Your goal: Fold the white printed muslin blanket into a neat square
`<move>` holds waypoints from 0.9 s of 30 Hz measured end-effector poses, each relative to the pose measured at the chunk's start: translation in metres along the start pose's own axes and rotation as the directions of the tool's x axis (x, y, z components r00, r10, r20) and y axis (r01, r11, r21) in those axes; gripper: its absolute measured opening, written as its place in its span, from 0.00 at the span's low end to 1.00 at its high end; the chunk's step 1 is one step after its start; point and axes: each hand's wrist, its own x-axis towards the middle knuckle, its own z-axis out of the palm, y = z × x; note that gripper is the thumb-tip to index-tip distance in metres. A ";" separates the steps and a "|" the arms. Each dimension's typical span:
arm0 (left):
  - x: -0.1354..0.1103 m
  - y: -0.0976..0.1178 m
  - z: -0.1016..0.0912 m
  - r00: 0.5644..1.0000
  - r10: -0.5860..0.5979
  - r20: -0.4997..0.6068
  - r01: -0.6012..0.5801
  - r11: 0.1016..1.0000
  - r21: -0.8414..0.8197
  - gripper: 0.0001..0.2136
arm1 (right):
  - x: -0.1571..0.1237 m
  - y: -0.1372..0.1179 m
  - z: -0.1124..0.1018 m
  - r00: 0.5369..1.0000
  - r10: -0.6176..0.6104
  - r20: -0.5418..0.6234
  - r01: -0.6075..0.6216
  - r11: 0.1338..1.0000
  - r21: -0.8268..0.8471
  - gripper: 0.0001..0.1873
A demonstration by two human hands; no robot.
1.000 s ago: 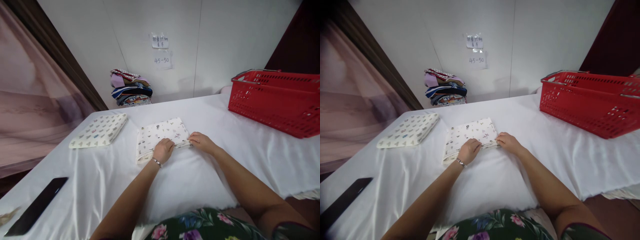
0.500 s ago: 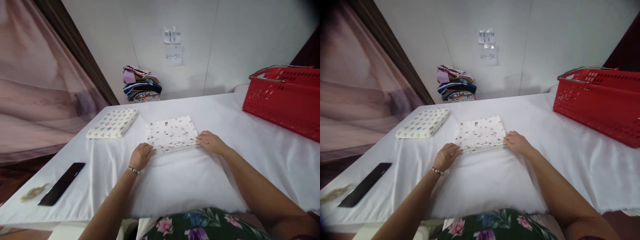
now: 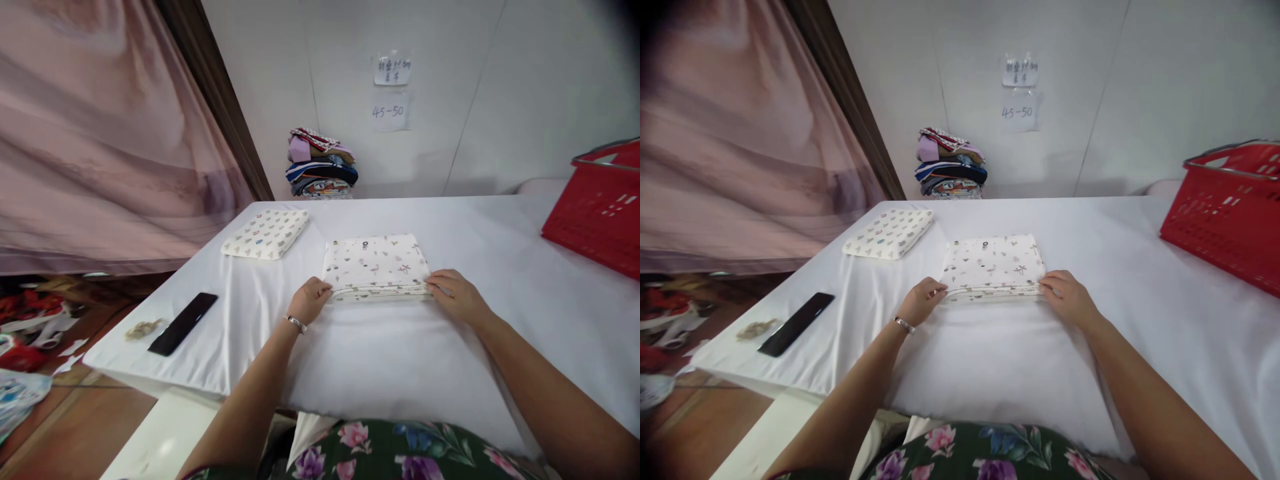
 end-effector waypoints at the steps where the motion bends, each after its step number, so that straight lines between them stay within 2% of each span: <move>1: 0.002 0.000 -0.002 1.000 -0.010 0.030 0.010 1.000 0.002 0.08 | 0.000 0.001 0.001 1.000 0.008 0.006 -0.008 1.000 0.004 0.12; 4: 0.008 0.002 -0.007 0.994 -0.035 0.103 0.030 0.999 0.044 0.06 | -0.001 0.004 0.003 1.000 0.009 0.011 -0.009 1.000 0.006 0.13; 6: 0.010 0.006 -0.009 0.993 -0.019 0.113 0.006 0.994 0.111 0.07 | 0.000 0.007 0.004 1.000 -0.002 0.010 0.002 1.000 -0.002 0.14; 12: 0.001 0.006 -0.011 0.989 0.133 -0.061 -0.113 0.960 0.255 0.07 | -0.001 0.011 0.005 0.999 -0.015 0.037 0.015 1.000 0.010 0.14; 17: -0.014 -0.002 -0.002 0.993 0.117 -0.009 -0.109 0.944 0.312 0.06 | 0.000 0.010 0.005 0.999 0.007 0.054 -0.009 0.999 0.045 0.14; 20: -0.019 -0.004 0.004 0.992 0.115 -0.043 -0.102 0.967 0.233 0.06 | 0.000 0.009 0.005 0.998 0.027 0.060 -0.029 0.998 0.048 0.14; 23: -0.021 -0.004 0.006 0.994 0.085 -0.070 -0.081 0.995 0.057 0.04 | 0.000 0.008 0.004 0.998 0.025 0.064 -0.027 0.999 0.033 0.15; 27: -0.020 -0.003 0.004 0.995 -0.079 -0.064 0.072 0.993 -0.096 0.06 | 0.000 0.009 0.003 0.997 0.017 0.077 -0.019 1.000 0.023 0.15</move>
